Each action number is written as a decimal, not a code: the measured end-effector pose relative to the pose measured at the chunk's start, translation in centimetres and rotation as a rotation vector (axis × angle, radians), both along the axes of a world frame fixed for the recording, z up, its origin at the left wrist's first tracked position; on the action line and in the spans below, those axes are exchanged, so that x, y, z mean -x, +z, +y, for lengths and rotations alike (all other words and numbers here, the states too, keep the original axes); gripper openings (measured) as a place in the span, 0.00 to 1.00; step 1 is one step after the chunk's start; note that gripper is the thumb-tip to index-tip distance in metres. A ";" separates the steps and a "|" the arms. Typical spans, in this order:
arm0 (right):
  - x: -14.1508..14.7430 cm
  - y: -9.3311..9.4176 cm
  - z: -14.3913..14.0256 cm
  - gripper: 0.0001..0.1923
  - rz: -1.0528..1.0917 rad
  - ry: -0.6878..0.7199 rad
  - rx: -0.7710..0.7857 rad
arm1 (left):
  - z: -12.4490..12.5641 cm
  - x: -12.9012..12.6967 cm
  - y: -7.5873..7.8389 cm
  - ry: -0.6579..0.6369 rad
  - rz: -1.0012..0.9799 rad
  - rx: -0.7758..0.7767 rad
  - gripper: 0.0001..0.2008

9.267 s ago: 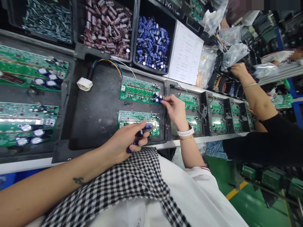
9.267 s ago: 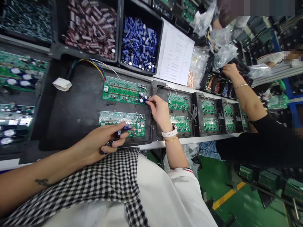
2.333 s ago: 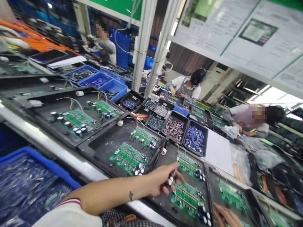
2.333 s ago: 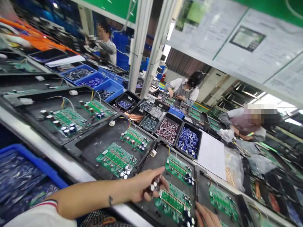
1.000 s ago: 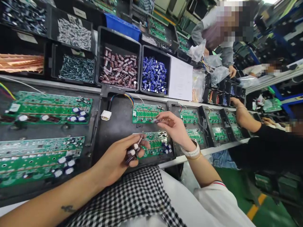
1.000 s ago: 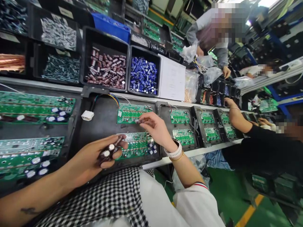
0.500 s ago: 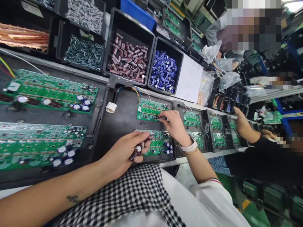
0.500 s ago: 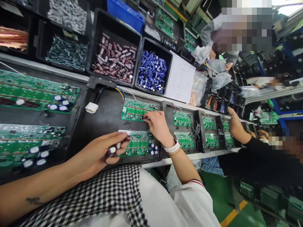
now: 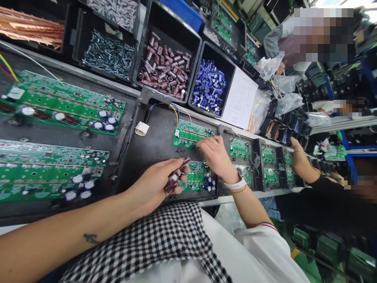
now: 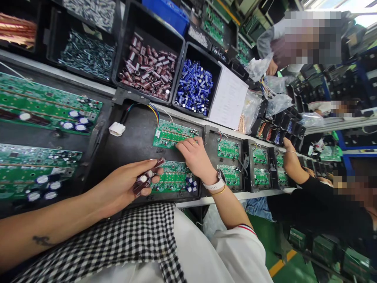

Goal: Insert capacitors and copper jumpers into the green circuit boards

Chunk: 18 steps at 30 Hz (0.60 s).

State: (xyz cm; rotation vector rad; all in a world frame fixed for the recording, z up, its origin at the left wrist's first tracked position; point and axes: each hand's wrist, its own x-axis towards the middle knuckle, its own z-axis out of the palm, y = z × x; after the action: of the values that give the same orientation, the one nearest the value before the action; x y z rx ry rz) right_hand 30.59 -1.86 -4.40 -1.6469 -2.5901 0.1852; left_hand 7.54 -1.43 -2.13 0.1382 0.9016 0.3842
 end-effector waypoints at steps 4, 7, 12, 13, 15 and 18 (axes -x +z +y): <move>1.6 1.9 -0.8 0.16 0.118 -0.092 -0.023 | 0.0 0.0 -0.1 -0.001 0.011 0.024 0.07; 3.4 4.0 -1.3 0.17 0.342 -0.091 0.060 | 0.1 0.0 0.0 -0.019 -0.020 0.024 0.09; 4.1 3.3 -0.3 0.08 0.205 -0.144 0.032 | 0.4 -0.1 0.2 -0.015 0.024 0.048 0.09; 3.7 2.5 0.1 0.08 0.158 -0.176 0.005 | 0.5 -0.1 0.2 -0.016 0.033 0.055 0.10; 3.0 1.0 0.8 0.08 0.117 -0.194 -0.007 | 0.6 0.1 0.3 -0.032 0.027 0.068 0.10; 2.4 -0.1 1.5 0.08 0.127 -0.163 0.007 | 0.7 0.6 0.5 -0.064 -0.007 0.067 0.09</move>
State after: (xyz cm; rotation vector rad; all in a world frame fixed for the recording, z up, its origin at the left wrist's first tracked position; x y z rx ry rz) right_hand 28.20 -0.37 -4.52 -1.7769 -2.3539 0.2802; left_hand 6.91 -0.75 -1.65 0.1039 0.9002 0.2946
